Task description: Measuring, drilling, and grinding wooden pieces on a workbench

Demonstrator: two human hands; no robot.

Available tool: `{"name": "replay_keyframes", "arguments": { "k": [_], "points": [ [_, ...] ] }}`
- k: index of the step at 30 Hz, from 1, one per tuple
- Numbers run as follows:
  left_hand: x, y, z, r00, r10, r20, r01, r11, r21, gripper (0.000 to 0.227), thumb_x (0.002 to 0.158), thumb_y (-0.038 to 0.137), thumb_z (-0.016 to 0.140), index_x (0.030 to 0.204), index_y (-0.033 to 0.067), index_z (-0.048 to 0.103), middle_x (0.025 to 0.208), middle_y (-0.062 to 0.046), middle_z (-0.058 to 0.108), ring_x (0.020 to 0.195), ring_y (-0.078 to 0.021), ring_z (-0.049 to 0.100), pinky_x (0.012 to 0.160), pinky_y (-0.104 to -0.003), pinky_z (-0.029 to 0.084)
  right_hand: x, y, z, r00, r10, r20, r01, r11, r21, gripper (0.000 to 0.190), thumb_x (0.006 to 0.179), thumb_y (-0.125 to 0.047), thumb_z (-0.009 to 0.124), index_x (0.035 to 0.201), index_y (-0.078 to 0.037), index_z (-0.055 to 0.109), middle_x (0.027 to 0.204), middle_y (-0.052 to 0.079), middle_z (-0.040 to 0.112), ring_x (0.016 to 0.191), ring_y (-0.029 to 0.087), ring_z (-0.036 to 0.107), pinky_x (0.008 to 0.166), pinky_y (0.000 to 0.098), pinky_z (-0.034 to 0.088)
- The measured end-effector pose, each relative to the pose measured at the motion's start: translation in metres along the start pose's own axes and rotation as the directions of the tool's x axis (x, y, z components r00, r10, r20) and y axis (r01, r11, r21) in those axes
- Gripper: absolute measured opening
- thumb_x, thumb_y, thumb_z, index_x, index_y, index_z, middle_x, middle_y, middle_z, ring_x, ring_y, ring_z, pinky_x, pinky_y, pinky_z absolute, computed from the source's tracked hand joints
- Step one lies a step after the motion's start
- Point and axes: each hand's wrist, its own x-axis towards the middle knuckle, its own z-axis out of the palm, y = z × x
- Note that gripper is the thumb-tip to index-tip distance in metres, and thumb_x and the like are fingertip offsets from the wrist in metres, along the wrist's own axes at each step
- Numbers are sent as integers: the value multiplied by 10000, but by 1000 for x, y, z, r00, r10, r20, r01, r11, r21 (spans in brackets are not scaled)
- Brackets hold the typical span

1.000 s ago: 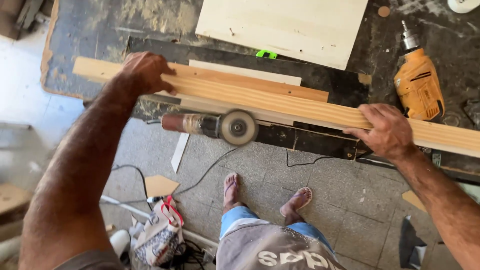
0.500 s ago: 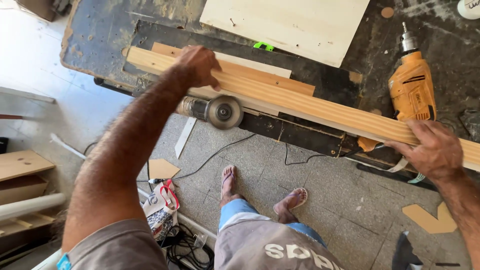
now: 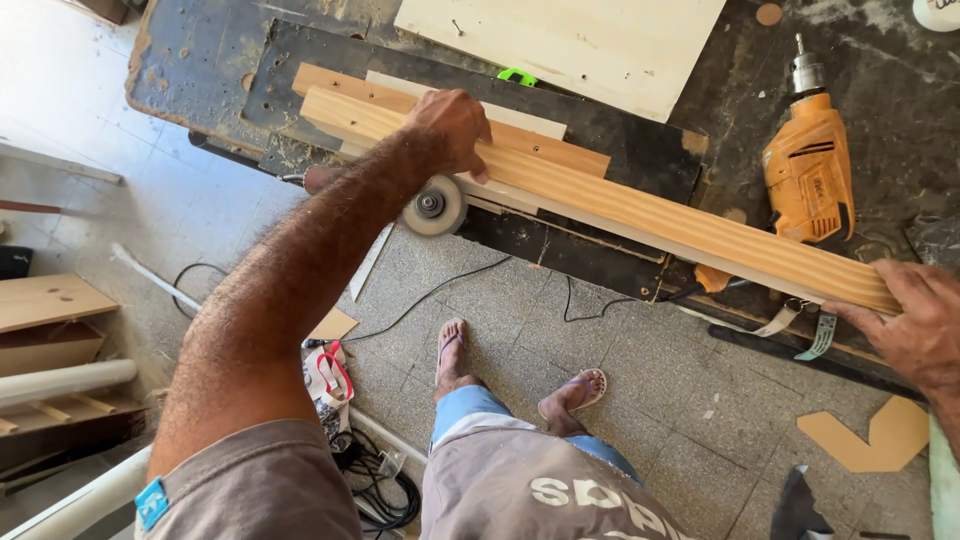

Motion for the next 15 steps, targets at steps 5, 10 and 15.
{"name": "replay_keyframes", "arguments": {
  "k": [5, 10, 15],
  "points": [
    [-6, 22, -4, 997, -70, 17, 71, 995, -68, 508, 685, 356, 947, 1123, 162, 775, 1152, -23, 764, 1101, -220, 694, 1049, -424, 510, -12, 14, 3, 1000, 0, 13, 0, 1000, 1, 628, 802, -532, 819, 1103, 6, 702, 1064, 151, 753, 1009, 281, 719, 1016, 384, 599],
    [-5, 44, 2, 999, -52, -6, 51, 991, -122, 469, 684, 333, 946, 1089, 171, 775, 1162, -10, 764, 1114, -206, 675, 1078, -431, 462, -38, 35, 8, 997, 75, 27, -78, 988, 134, 536, 826, -430, 869, 1063, -4, 647, 1041, 160, 715, 1017, 309, 670, 1031, 403, 546],
    [3, 66, 7, 1000, 11, 17, -11, 1000, -23, 483, 713, 342, 938, 1130, 165, 770, 1170, -18, 758, 1129, -217, 675, 1082, -455, 475, -66, 56, 14, 971, 174, 163, -188, 979, 77, 602, 855, -469, 791, 1214, -5, 656, 1128, 168, 643, 1075, 303, 623, 1045, 385, 498]
  ]
}}
